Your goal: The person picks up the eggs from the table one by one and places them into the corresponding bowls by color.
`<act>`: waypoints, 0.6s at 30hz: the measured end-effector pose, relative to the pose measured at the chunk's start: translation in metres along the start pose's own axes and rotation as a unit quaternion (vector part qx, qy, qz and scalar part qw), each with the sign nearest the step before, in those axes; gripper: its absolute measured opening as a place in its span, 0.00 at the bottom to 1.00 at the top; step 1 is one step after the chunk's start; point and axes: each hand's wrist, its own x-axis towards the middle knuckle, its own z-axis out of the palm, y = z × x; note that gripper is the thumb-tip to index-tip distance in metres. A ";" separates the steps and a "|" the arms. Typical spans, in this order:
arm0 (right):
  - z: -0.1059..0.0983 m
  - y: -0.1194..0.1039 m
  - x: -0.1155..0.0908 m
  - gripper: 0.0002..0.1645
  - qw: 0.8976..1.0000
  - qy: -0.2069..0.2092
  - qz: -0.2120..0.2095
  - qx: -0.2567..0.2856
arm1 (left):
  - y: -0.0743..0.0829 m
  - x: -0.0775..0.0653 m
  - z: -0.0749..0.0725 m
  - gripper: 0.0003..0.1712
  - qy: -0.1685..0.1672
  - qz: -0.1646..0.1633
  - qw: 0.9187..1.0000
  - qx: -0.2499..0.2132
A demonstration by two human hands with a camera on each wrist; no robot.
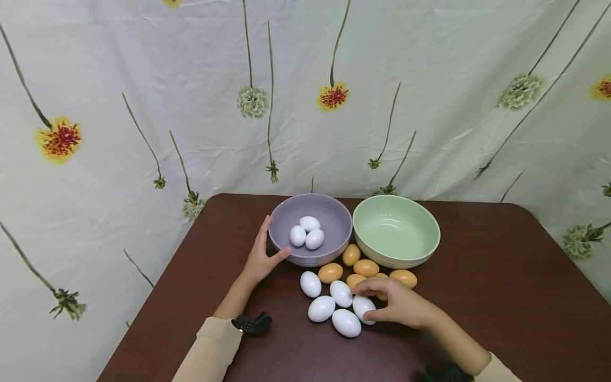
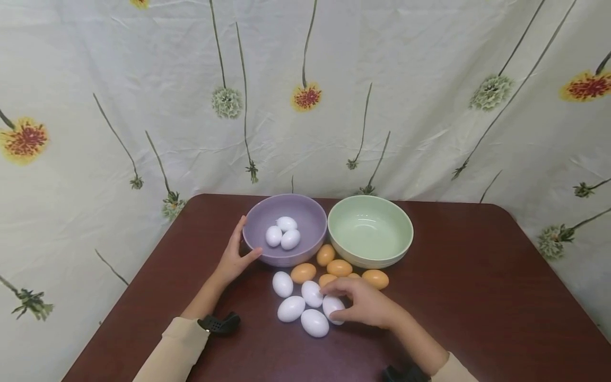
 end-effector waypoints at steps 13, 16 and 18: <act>0.000 0.003 -0.004 0.28 0.983 -0.013 -0.095 -0.155 | 0.000 0.000 0.000 0.55 0.000 -0.001 1.000 0.005; 0.000 0.003 -0.004 0.29 0.981 -0.020 -0.092 -0.171 | -0.001 0.000 0.000 0.55 0.000 -0.004 1.000 0.005; -0.001 0.002 -0.005 0.29 0.979 -0.026 -0.090 -0.180 | -0.001 0.001 0.000 0.55 0.000 -0.004 1.000 0.004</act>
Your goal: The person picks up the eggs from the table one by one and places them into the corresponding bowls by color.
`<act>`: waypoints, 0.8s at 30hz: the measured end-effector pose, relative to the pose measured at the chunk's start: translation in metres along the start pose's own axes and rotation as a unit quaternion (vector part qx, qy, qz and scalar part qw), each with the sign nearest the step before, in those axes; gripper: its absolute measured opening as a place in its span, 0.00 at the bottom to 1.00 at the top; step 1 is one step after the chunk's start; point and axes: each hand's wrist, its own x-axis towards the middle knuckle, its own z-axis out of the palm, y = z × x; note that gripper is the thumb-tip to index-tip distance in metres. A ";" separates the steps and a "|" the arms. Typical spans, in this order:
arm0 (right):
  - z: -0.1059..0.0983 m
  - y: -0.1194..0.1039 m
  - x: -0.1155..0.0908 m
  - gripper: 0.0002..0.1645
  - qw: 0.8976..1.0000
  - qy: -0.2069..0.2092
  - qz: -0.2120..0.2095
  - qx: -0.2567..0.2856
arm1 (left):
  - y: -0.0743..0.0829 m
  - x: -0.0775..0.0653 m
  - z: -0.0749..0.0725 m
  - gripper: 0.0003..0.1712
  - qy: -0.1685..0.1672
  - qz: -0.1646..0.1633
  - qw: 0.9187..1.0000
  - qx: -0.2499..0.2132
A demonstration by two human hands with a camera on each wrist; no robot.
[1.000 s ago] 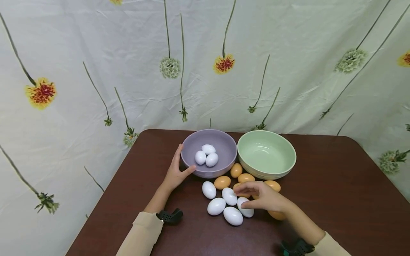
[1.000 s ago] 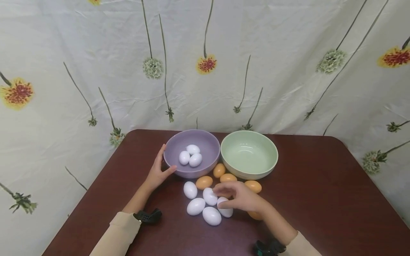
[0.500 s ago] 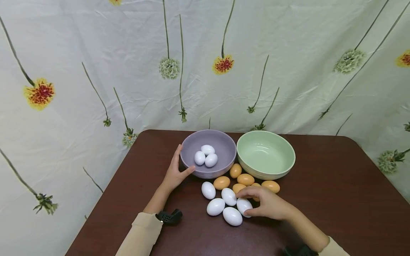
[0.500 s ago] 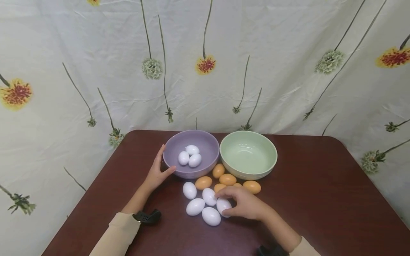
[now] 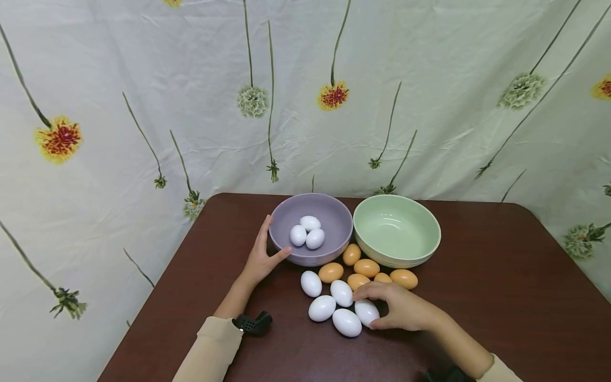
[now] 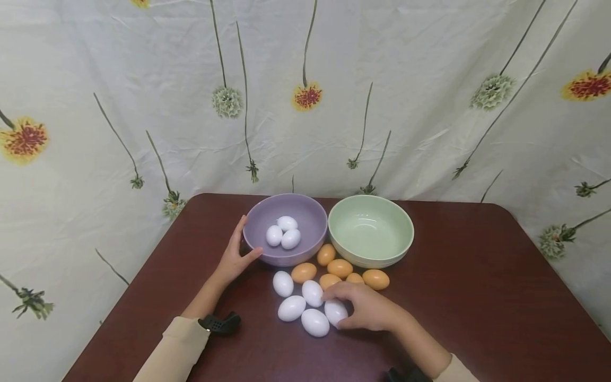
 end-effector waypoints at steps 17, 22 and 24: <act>-0.004 -0.013 0.002 0.34 0.992 -0.083 0.096 -0.023 | -0.004 0.001 0.001 0.55 0.003 0.001 1.000 0.003; -0.005 -0.014 0.001 0.33 0.992 -0.072 0.101 -0.017 | -0.003 0.001 0.001 0.55 0.002 0.001 1.000 0.000; -0.007 -0.015 0.001 0.33 0.993 -0.064 0.098 -0.016 | -0.002 0.001 0.001 0.55 0.001 0.002 1.000 -0.001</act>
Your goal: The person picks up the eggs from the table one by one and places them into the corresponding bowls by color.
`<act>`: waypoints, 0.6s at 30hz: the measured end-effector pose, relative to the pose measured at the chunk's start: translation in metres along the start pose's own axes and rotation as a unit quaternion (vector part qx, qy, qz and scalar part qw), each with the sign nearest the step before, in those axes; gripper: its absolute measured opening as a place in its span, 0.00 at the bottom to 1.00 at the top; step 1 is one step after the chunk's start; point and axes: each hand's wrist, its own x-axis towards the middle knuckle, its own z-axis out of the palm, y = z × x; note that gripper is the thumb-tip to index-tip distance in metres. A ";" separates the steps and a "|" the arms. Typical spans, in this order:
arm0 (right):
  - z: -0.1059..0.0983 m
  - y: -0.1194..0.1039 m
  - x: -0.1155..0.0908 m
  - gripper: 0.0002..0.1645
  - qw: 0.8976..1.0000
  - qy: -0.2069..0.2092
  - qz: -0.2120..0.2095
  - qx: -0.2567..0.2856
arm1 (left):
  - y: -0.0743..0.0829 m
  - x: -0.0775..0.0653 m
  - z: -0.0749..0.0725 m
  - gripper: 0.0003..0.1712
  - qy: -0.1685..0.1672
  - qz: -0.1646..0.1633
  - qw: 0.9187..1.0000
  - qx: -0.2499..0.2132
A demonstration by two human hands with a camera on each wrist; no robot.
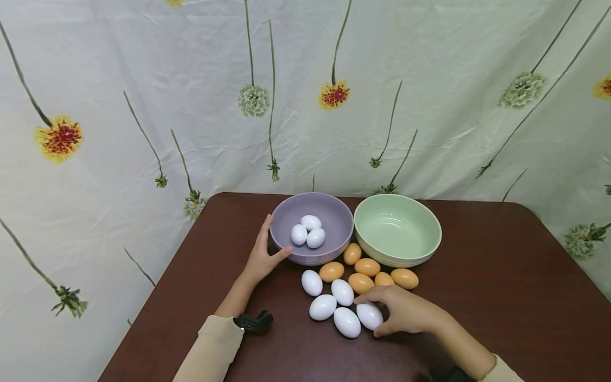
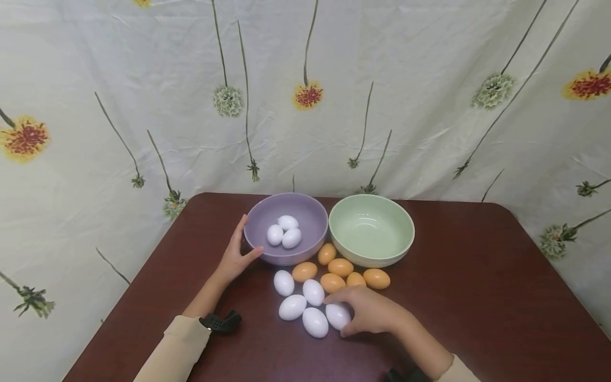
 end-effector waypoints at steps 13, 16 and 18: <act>-0.024 -0.003 0.007 0.32 0.993 0.025 -0.014 0.115 | -0.001 0.000 -0.001 0.56 -0.003 0.003 1.000 0.005; -0.030 -0.003 0.012 0.33 0.992 0.038 -0.023 0.117 | 0.004 -0.001 -0.002 0.57 -0.005 0.002 1.000 0.003; -0.034 -0.003 0.015 0.33 0.991 0.042 -0.030 0.124 | 0.011 -0.002 -0.003 0.56 -0.007 -0.001 1.000 0.001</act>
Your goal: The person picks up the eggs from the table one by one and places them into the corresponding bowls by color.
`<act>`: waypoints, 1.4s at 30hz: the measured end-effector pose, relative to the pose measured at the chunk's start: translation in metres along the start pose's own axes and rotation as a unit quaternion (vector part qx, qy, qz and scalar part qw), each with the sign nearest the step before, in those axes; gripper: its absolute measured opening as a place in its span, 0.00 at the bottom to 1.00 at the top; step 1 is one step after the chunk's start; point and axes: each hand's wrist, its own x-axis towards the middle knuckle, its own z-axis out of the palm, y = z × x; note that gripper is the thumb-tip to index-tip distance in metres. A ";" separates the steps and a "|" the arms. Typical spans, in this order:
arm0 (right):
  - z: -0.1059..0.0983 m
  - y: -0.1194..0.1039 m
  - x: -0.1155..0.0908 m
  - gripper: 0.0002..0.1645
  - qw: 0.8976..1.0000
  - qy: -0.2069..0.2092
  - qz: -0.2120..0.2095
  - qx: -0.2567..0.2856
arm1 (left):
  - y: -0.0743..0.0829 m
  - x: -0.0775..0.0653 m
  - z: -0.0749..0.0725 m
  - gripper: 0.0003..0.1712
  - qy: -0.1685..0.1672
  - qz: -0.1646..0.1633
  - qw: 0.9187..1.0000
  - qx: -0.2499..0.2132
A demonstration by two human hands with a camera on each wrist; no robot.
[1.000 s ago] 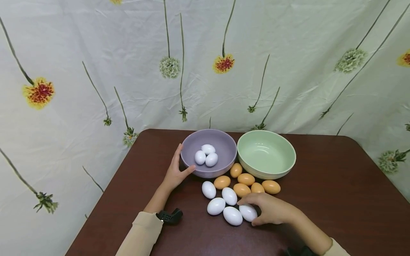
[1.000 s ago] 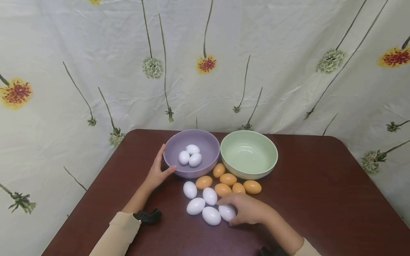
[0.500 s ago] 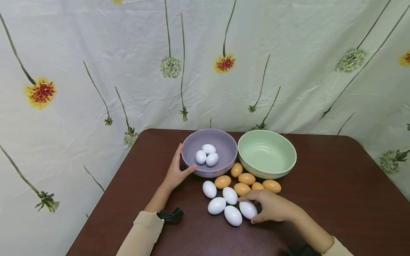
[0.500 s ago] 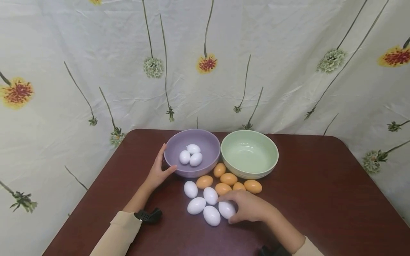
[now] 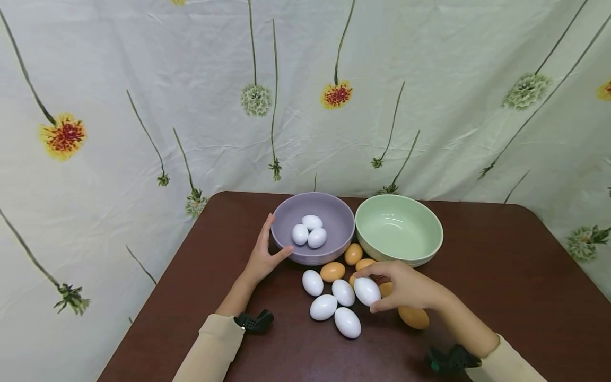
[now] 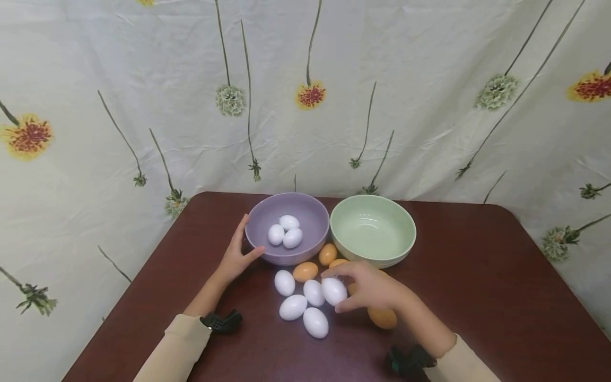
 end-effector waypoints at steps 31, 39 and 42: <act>-0.019 -0.003 0.060 0.35 0.996 0.071 0.006 0.056 | -0.011 0.001 0.002 0.57 0.006 0.003 1.000 0.005; -0.016 0.001 0.076 0.36 0.992 0.075 0.027 0.100 | -0.010 0.001 0.001 0.56 0.010 0.014 1.000 0.007; -0.013 0.003 0.082 0.37 0.990 0.078 0.039 0.110 | -0.010 0.001 0.001 0.56 0.007 0.007 1.000 0.012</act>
